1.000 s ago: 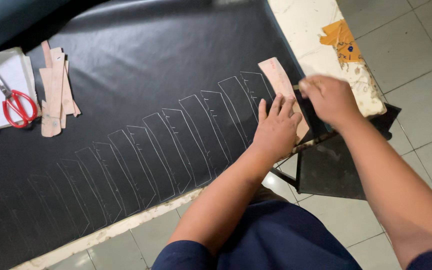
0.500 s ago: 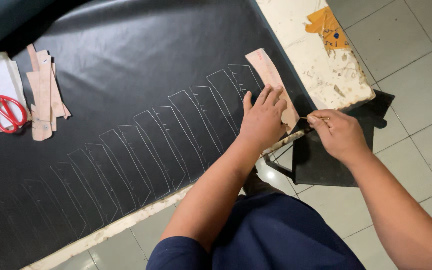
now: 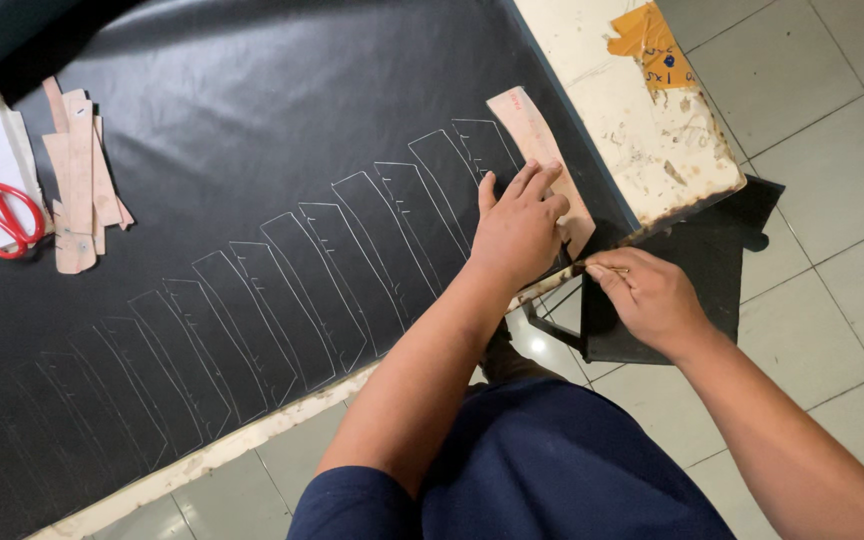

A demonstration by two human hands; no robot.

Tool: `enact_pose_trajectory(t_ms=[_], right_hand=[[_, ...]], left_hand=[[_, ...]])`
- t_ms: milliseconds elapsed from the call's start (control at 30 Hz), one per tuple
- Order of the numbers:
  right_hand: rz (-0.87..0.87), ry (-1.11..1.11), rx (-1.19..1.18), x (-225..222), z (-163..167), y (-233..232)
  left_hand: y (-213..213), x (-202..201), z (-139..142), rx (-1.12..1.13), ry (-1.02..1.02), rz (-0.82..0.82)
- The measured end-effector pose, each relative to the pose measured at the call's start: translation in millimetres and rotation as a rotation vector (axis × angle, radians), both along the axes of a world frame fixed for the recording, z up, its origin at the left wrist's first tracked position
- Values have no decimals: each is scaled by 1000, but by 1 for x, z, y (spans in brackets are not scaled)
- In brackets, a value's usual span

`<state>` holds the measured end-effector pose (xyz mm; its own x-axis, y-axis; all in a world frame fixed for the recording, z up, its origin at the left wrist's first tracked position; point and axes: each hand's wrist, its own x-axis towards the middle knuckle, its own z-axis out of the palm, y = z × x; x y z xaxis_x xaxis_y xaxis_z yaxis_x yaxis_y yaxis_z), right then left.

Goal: The person places a paper pattern piece on a large black fabric sheet and uses a pencil to mark the fabric along the pattern's edge. They repeat this process for several pattern pieces laid out in a row, marking each one before moving to the next.

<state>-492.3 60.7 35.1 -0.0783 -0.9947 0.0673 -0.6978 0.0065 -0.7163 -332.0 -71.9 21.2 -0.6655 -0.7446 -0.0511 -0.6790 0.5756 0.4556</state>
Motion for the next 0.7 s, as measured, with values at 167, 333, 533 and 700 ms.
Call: enact_pose_trajectory(t_ms=[167, 333, 533, 700], right_hand=[[-6, 3, -10, 0, -2, -1], [16, 48, -122, 2, -9, -13], [-47, 96, -64, 0, -6, -20], [-27, 16, -50, 6, -6, -23]], left_hand=[[0, 0, -3, -6, -25, -7], [-2, 1, -9, -17, 4, 18], [-4, 3, -12, -27, 10, 6], [-8, 5, -9, -18, -24, -16]])
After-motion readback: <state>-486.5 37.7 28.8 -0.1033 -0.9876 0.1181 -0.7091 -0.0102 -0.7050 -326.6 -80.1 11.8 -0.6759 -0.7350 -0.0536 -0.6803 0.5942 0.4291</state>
